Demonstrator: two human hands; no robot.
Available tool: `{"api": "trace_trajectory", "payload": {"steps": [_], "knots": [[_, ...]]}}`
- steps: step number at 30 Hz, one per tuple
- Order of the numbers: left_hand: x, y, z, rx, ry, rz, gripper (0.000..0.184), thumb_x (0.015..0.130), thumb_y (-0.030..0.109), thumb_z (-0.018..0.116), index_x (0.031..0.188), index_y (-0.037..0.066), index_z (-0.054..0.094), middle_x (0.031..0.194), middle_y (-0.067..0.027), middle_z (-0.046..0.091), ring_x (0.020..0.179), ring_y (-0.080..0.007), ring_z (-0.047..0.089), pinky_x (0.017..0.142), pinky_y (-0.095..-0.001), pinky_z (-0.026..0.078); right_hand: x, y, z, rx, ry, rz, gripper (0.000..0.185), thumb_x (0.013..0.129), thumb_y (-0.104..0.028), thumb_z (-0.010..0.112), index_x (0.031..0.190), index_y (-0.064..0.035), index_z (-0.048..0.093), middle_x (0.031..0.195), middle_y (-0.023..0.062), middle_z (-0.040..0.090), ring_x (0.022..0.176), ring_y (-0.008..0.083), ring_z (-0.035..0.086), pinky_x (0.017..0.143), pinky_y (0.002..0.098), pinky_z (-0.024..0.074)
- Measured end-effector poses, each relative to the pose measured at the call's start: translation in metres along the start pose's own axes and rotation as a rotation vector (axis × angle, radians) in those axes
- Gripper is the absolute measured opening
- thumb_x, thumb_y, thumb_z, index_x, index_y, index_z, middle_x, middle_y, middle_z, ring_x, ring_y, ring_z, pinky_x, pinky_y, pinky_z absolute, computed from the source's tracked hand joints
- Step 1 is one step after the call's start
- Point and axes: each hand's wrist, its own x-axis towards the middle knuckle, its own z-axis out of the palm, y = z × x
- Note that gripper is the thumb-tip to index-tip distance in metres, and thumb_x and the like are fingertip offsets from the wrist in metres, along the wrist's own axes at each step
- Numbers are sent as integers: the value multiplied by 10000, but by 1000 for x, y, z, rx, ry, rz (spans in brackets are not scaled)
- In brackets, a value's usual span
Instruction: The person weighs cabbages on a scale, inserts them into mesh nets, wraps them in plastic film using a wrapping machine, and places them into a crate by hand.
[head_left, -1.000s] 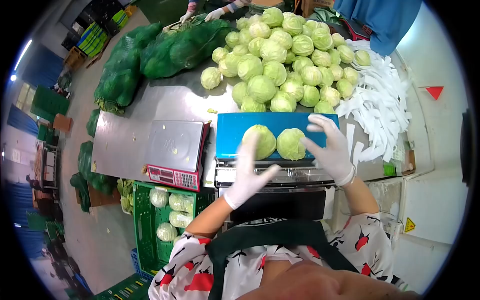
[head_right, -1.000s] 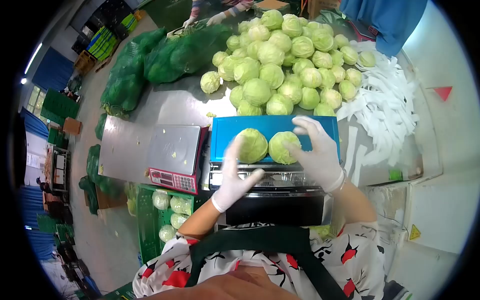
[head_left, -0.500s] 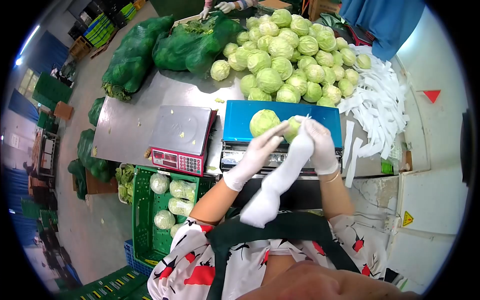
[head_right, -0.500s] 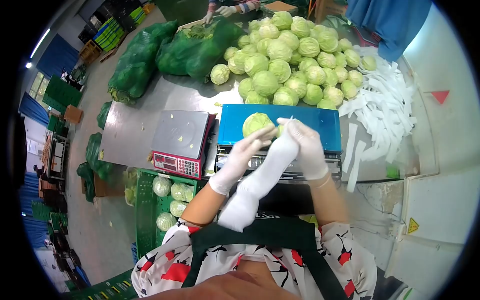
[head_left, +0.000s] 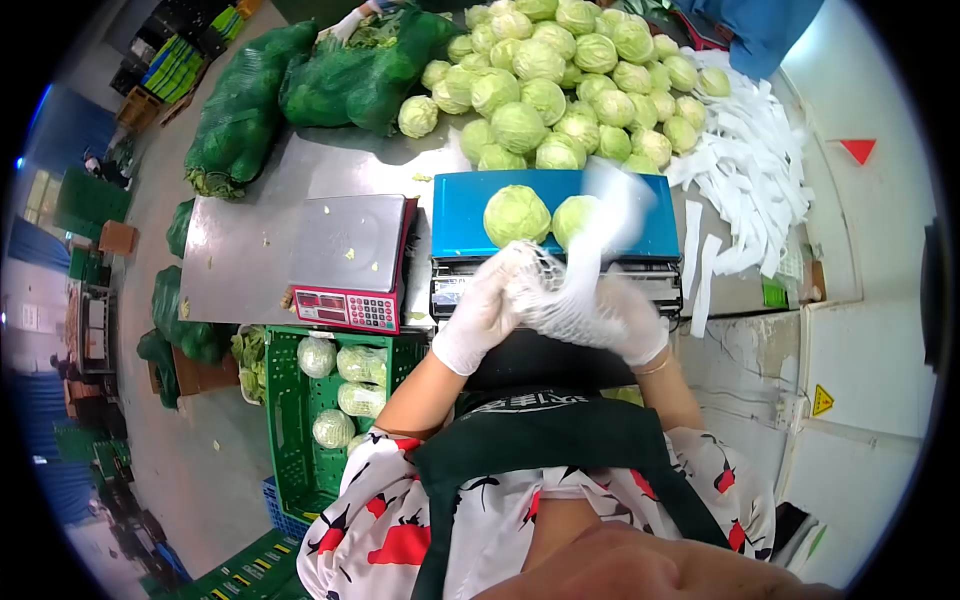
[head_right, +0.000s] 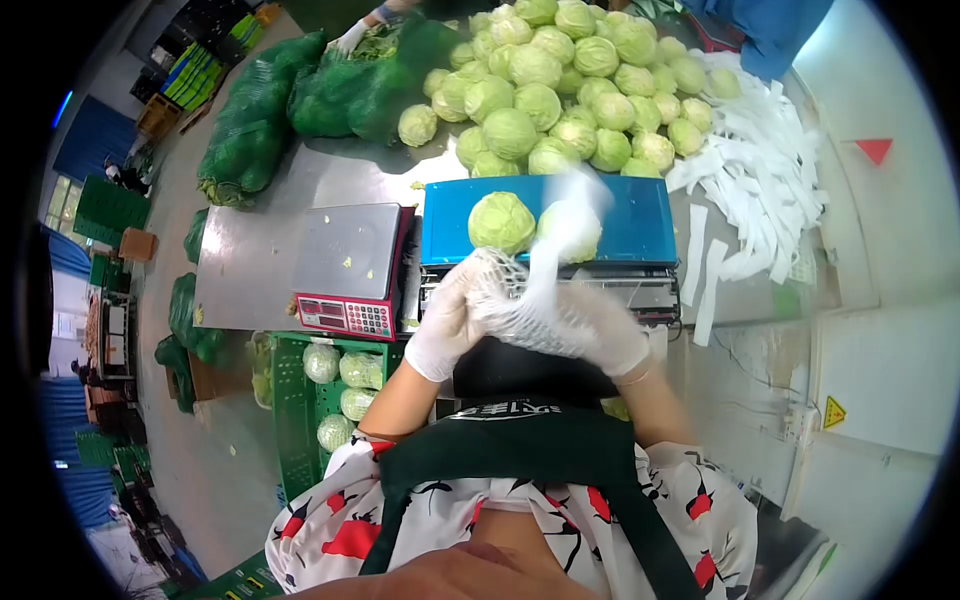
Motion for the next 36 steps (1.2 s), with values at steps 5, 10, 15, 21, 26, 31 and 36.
{"api": "trace_trajectory", "payload": {"steps": [5, 10, 15, 21, 26, 31, 36], "knots": [[-24, -24, -26, 487, -302, -244, 380, 1022, 307, 527, 1267, 20, 571, 1137, -54, 649, 978, -153, 639, 911, -306, 525, -21, 8, -15, 576, -134, 256, 262, 944, -156, 602, 1103, 50, 635, 996, 117, 672, 845, 160, 628, 753, 282, 514], [-22, -17, -38, 549, -230, -201, 479, 1046, 300, 441, 1348, -63, 522, 1313, -167, 602, 1255, -260, 544, 1070, -386, 409, -26, -3, -20, 922, 373, 237, 362, 1029, -318, 452, 1031, -7, 638, 986, 72, 673, 876, 173, 648, 740, 266, 519], [-34, 3, -55, 200, -202, -128, 443, 1024, 288, 525, 1322, -38, 570, 1278, -137, 633, 1192, -198, 584, 1011, -345, 459, -37, 8, -42, 0, 39, 554, 198, 902, -233, 708, 851, -57, 634, 769, -52, 597, 698, 38, 522, 621, 203, 417], [17, -1, -84, 971, 535, 248, 407, 923, 230, 685, 1244, -17, 642, 861, -35, 673, 815, -94, 607, 742, -249, 490, 7, 56, -45, -529, 785, 279, 297, 914, -282, 715, 880, -1, 626, 654, 13, 532, 620, 86, 477, 596, 276, 418], [92, 13, -123, 1407, 682, 160, 594, 946, 489, 582, 1249, -20, 621, 975, -135, 693, 863, -168, 635, 793, -317, 500, 65, 118, -93, -759, 692, 291, 608, 935, -577, 572, 930, 24, 665, 725, 172, 625, 710, 247, 603, 719, 362, 478], [135, 20, -131, 877, 517, -46, 663, 987, 540, 463, 1143, -72, 667, 1081, -144, 701, 962, -189, 646, 874, -301, 478, 98, 139, -115, -389, 503, 633, 798, 910, -702, 497, 780, 66, 669, 713, 177, 637, 743, 218, 599, 764, 367, 475], [174, 41, -124, 474, 189, -71, 399, 858, 141, 441, 1157, -39, 634, 1103, -109, 680, 1049, -197, 628, 952, -303, 475, 132, 109, -146, -174, 133, 182, 364, 1012, -281, 541, 1154, 24, 679, 999, 105, 730, 885, 155, 651, 830, 261, 496]]}}
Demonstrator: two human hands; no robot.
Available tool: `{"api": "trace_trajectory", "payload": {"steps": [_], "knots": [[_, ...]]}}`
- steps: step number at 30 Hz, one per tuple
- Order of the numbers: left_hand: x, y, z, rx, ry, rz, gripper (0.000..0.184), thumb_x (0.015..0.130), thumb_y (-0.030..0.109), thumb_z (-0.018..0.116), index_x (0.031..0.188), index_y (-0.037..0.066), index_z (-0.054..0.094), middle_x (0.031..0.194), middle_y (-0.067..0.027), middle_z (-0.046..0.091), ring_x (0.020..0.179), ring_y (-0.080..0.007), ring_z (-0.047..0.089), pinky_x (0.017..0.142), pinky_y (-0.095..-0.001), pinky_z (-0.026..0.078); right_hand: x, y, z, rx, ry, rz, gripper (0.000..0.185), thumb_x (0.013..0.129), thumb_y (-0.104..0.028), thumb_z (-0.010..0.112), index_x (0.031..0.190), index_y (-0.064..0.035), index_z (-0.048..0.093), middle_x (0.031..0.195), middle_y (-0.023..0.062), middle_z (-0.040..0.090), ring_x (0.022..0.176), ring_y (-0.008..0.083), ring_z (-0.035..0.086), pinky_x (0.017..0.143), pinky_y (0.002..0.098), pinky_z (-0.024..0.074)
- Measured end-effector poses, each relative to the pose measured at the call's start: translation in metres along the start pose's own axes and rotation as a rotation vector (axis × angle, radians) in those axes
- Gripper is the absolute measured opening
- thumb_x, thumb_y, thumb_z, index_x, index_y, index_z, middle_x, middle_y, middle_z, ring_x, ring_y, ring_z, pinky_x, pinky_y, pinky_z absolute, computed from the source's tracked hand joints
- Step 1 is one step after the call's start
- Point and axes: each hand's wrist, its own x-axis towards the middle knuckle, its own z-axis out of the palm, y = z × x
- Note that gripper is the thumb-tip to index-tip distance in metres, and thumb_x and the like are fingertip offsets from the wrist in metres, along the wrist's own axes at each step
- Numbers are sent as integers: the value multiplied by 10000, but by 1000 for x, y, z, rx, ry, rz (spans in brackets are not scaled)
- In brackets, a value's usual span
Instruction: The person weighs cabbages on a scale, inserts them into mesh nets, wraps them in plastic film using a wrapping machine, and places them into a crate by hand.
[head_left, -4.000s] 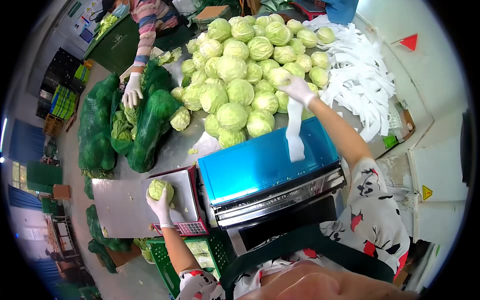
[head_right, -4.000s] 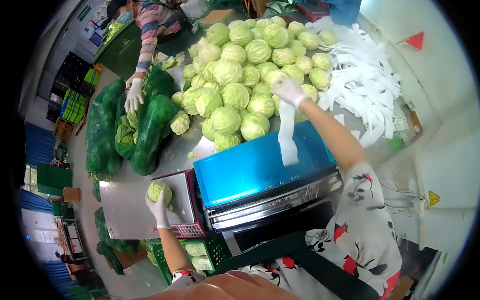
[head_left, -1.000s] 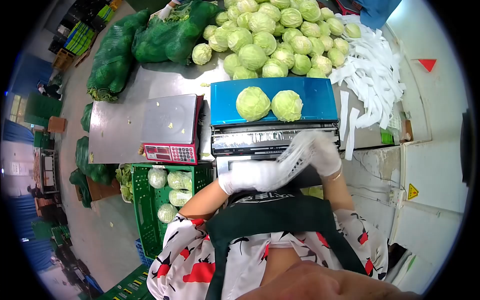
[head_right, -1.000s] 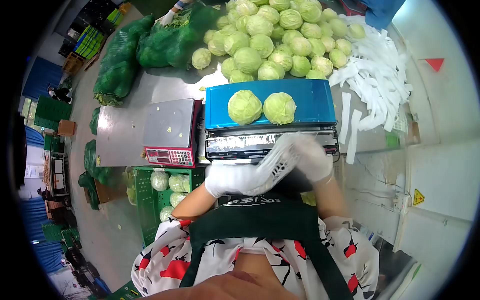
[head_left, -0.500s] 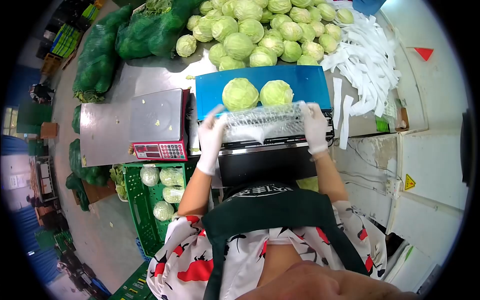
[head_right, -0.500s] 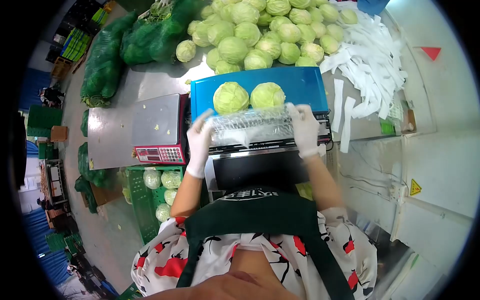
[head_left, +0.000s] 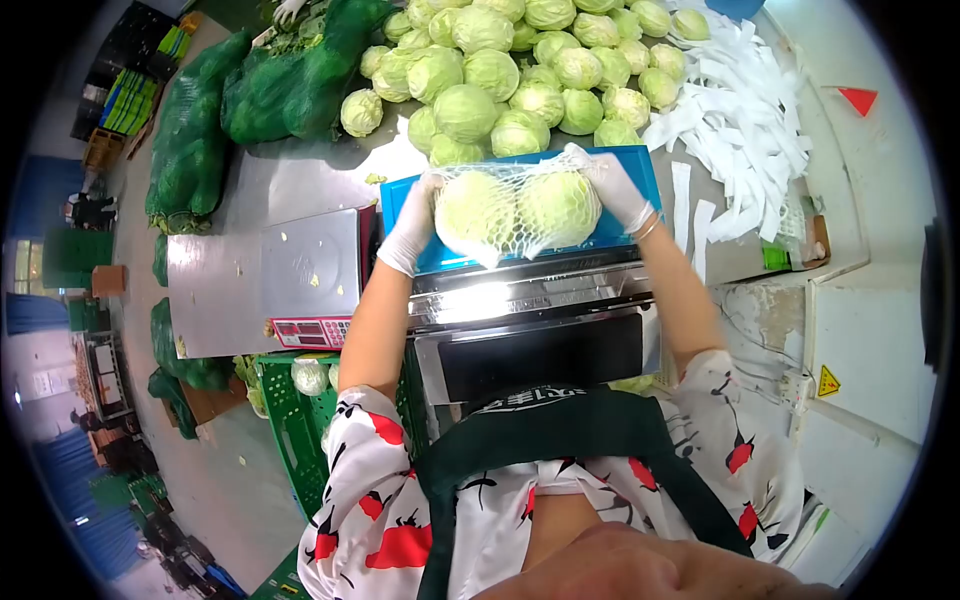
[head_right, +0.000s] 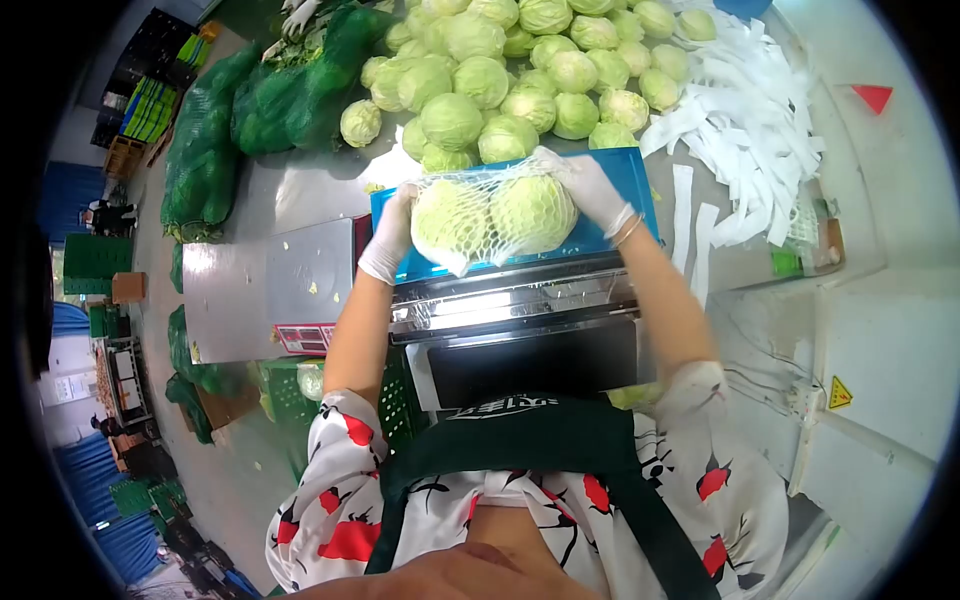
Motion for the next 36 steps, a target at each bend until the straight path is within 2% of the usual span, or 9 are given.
{"api": "trace_trajectory", "payload": {"steps": [8, 11, 13, 15, 17, 23, 29, 33, 36], "knots": [[22, 18, 33, 697, -251, 69, 331, 695, -102, 480, 808, 12, 769, 889, -114, 736, 894, -182, 670, 823, -269, 518, 23, -64, -23, -516, -596, -112, 384, 842, -300, 756, 1139, -58, 731, 1091, 82, 722, 1003, 153, 657, 857, 266, 501], [-2, 15, 62, 1070, -305, 500, 446, 765, -16, 560, 1195, 27, 668, 1238, -172, 625, 1219, -265, 540, 1076, -362, 397, 0, -62, -21, -178, -3, -37, 525, 867, -309, 738, 1293, -23, 623, 1209, 105, 679, 1114, 175, 621, 937, 281, 475], [-22, 9, 74, 1373, 184, 716, 659, 775, 107, 704, 1386, 9, 477, 1323, -220, 544, 1250, -371, 501, 1069, -405, 402, -22, -46, -25, -66, 303, 169, 645, 897, -312, 711, 1399, 27, 489, 1342, 156, 592, 1225, 227, 557, 1060, 321, 396], [-33, -15, 48, 1159, 263, 478, 661, 889, 253, 687, 1431, -8, 413, 1375, -230, 511, 1305, -372, 465, 1106, -411, 366, -56, -31, -9, 53, 527, 278, 646, 913, -311, 693, 1403, 48, 471, 1363, 184, 564, 1260, 247, 529, 1103, 337, 356], [-37, -40, 47, 540, 67, 130, 504, 995, 295, 559, 1393, -3, 474, 1355, -221, 548, 1292, -319, 504, 1096, -377, 369, -79, 1, 24, -85, 500, 170, 667, 913, -298, 702, 1408, 65, 442, 1398, 200, 517, 1285, 263, 499, 1110, 348, 348], [-37, -46, 59, 705, 284, 505, 400, 1040, 282, 452, 1281, -15, 572, 1205, -195, 651, 1147, -278, 607, 985, -356, 454, -60, -27, 52, -294, 567, -16, 588, 906, -298, 700, 1348, 16, 471, 1233, 202, 574, 1172, 332, 551, 1006, 390, 434], [-26, -38, 32, 981, 252, 145, 458, 1050, 356, 384, 1247, 6, 603, 1171, -237, 653, 1152, -399, 590, 953, -389, 459, -77, -11, 59, -356, 495, 118, 641, 910, -393, 683, 1341, 23, 455, 1242, 246, 558, 1177, 370, 540, 1011, 395, 423], [-48, -41, 20, 563, 354, 252, 514, 1024, 392, 473, 1350, -1, 532, 1159, -203, 663, 1080, -316, 628, 973, -374, 450, -95, -3, 32, -285, 441, 28, 610, 929, -352, 676, 1354, 41, 485, 1344, 239, 518, 1265, 335, 493, 1085, 382, 358], [-119, -28, 2, 1348, 583, 484, 556, 895, 296, 697, 1337, 0, 536, 1006, -141, 665, 987, -297, 607, 913, -413, 466, -141, -16, 13, -742, 709, -20, 526, 903, -345, 694, 1251, 29, 569, 1234, 199, 594, 1171, 336, 532, 1028, 423, 386]]}}
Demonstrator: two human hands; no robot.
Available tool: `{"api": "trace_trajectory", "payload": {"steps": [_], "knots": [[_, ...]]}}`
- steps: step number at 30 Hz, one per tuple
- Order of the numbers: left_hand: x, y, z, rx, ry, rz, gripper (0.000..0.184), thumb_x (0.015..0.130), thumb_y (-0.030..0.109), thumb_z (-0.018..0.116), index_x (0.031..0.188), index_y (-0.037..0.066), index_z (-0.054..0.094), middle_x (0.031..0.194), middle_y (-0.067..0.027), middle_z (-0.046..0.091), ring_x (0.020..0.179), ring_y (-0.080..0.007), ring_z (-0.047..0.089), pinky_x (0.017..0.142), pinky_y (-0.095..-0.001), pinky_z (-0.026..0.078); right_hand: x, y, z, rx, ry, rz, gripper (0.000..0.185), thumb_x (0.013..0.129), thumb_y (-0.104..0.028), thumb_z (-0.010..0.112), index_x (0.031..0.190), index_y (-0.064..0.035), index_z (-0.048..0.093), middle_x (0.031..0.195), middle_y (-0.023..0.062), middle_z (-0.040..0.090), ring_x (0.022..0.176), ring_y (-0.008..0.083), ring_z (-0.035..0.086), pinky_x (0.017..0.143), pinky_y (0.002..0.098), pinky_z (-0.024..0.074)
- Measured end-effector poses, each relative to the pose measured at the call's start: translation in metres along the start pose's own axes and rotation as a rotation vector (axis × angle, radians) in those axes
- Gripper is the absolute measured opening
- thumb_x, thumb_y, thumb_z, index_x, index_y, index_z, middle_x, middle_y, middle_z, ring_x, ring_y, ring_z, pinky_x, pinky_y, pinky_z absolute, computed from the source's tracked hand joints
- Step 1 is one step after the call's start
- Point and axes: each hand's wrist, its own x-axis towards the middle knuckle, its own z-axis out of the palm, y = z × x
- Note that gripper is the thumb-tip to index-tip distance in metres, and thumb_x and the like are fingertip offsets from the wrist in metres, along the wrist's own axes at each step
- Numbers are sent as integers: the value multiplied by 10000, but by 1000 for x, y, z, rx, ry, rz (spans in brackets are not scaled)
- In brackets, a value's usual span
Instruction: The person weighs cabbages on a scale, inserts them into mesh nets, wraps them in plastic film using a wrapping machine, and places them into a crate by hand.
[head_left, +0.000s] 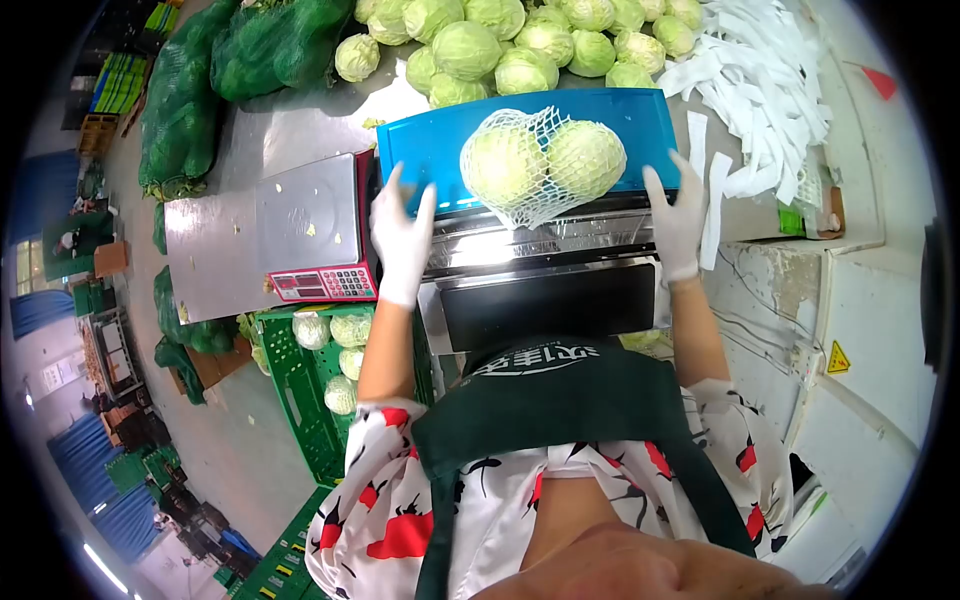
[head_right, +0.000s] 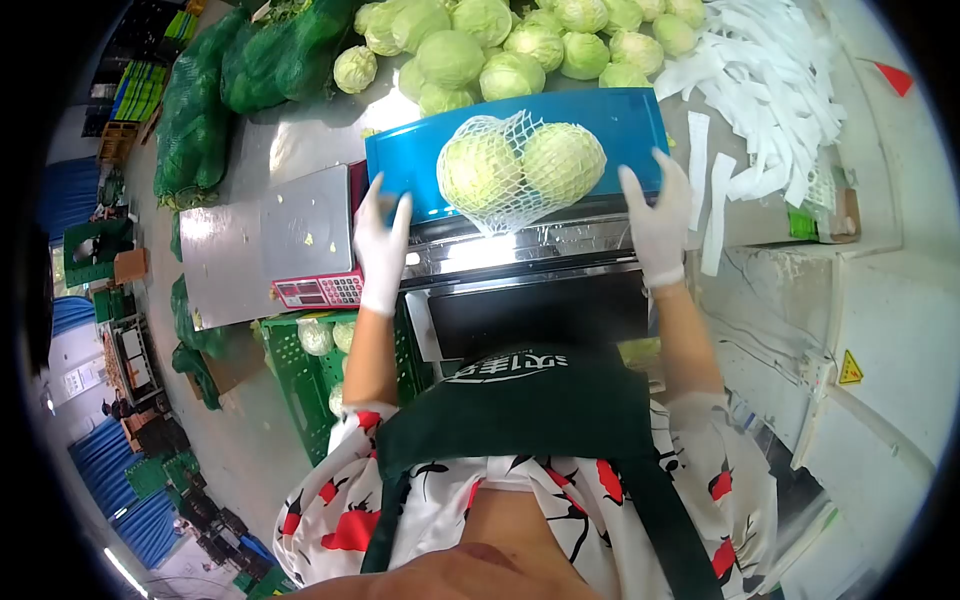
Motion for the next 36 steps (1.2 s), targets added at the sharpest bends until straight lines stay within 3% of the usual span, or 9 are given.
{"api": "trace_trajectory", "payload": {"steps": [5, 9, 12, 15, 18, 19, 22, 25, 36], "knots": [[-76, -27, -21, 452, -45, 82, 771, 800, 363, 775, 1397, -16, 470, 832, -38, 691, 882, -258, 567, 848, -410, 399, -65, 27, 3, -683, -2, 5, 487, 883, -405, 669, 1190, -31, 618, 972, 121, 677, 1024, 338, 545, 1000, 494, 338], [-79, -26, 12, 49, -95, -92, 643, 851, 137, 730, 1429, 14, 476, 868, -45, 698, 856, -201, 588, 864, -355, 429, -65, 39, 33, -360, -120, 80, 322, 915, -272, 662, 1190, -104, 669, 870, 81, 680, 997, 211, 569, 968, 416, 388], [-76, -19, -3, -754, -349, -316, 283, 916, 43, 641, 1194, 30, 695, 945, -51, 711, 865, -135, 633, 807, -275, 510, -46, 33, 0, 644, -355, 450, 312, 950, -145, 652, 1218, 14, 641, 907, 7, 656, 875, 79, 582, 801, 221, 454], [-65, 19, -69, -655, -680, -139, 177, 920, 47, 638, 1049, -10, 745, 914, -77, 719, 903, -149, 655, 839, -284, 512, -45, -11, -65, 1190, -415, 601, 225, 969, -113, 610, 1081, 76, 662, 950, 72, 652, 936, 177, 609, 990, 316, 462], [-44, 22, -109, -887, -756, 23, 188, 894, 62, 671, 1048, -16, 745, 958, -125, 708, 921, -182, 657, 847, -307, 511, -25, 8, -120, 1083, -685, 202, 275, 948, -115, 628, 1133, 87, 623, 1075, 117, 644, 1144, 264, 591, 1076, 366, 419], [-38, 24, -112, -1070, -711, 44, 226, 882, 73, 688, 1085, -18, 733, 984, -139, 703, 937, -198, 655, 867, -316, 507, -7, 7, -127, 1054, -697, 6, 309, 938, -124, 641, 1162, 87, 615, 1122, 130, 642, 1192, 274, 576, 1085, 375, 410], [17, 52, -73, -717, -324, 155, 1102, 761, 339, 841, 1547, -23, 158, 1543, -232, 332, 1405, -352, 388, 1165, -457, 301, 47, -56, -107, 597, -550, 25, 606, 861, -198, 736, 1353, 67, 502, 1407, 202, 514, 1383, 313, 424, 1172, 420, 290], [58, 30, -4, -176, -381, 488, 1411, 505, 404, 966, 1564, 20, 116, 1571, -238, 251, 1455, -358, 281, 1188, -455, 244, 76, -10, -5, -40, -617, -581, 1214, 631, -371, 903, 1531, 26, 191, 1539, 251, 307, 1459, 374, 262, 1192, 423, 232], [49, 28, 29, -999, -670, -267, 940, 717, 111, 849, 1486, -26, 326, 1403, -128, 508, 1283, -194, 494, 1092, -326, 392, 50, -4, 55, 875, -798, 183, 793, 833, -247, 804, 1431, 54, 380, 1303, 101, 567, 1188, 162, 535, 1025, 310, 444]]}}
